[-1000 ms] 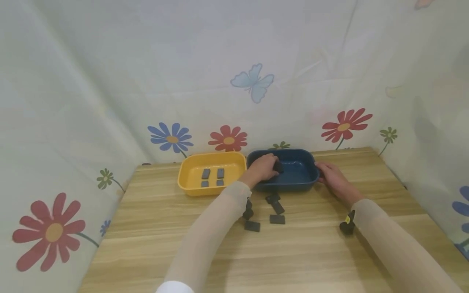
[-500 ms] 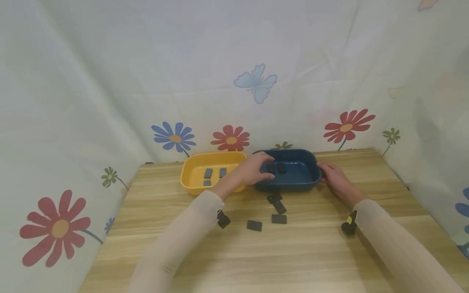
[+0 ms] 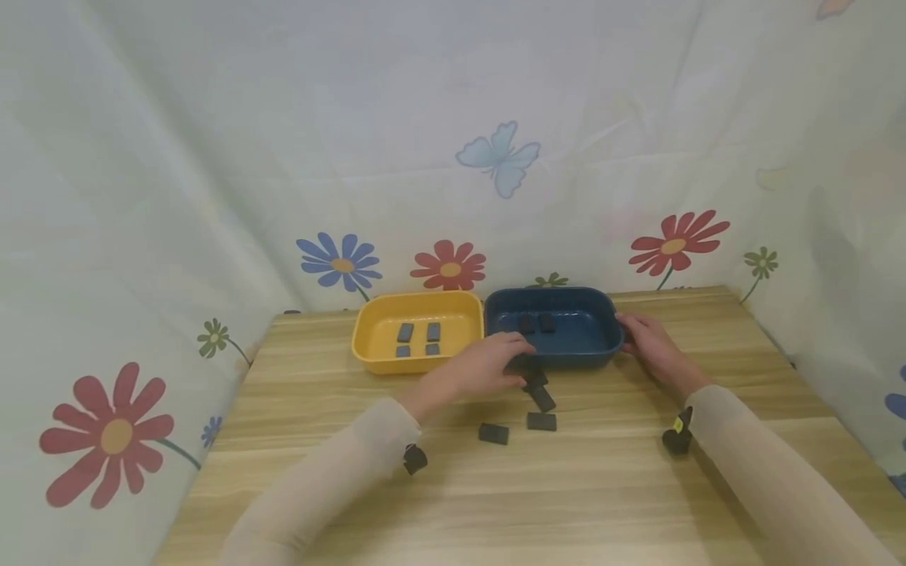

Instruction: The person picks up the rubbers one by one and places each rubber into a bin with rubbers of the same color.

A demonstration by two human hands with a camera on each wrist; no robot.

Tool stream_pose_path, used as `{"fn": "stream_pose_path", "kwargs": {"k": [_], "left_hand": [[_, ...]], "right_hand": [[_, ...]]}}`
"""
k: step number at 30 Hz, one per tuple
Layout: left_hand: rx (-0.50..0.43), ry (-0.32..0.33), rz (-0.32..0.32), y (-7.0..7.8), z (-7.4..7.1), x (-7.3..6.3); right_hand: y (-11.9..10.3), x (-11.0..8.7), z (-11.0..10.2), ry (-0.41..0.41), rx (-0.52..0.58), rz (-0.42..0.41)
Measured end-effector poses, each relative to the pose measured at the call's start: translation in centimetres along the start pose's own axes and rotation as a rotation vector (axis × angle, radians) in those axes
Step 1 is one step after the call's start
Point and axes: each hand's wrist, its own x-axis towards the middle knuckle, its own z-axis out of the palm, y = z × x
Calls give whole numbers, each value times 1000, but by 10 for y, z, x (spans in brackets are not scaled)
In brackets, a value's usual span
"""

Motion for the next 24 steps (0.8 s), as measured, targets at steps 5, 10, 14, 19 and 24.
{"fn": "stream_pose_path", "kwargs": {"k": [5, 10, 14, 19, 24], "left_hand": [[26, 78, 50, 2, 9, 0], [8, 48, 55, 3, 17, 1], [-4, -18, 50, 5, 25, 3], [-10, -51, 40, 7, 35, 6], [5, -68, 44, 5, 47, 6]], "right_hand": [[2, -1, 0, 9, 5, -8], [3, 0, -1, 15, 1, -17], [3, 1, -2, 23, 15, -14], [3, 4, -4, 16, 10, 6], [3, 2, -2, 20, 6, -10]]}}
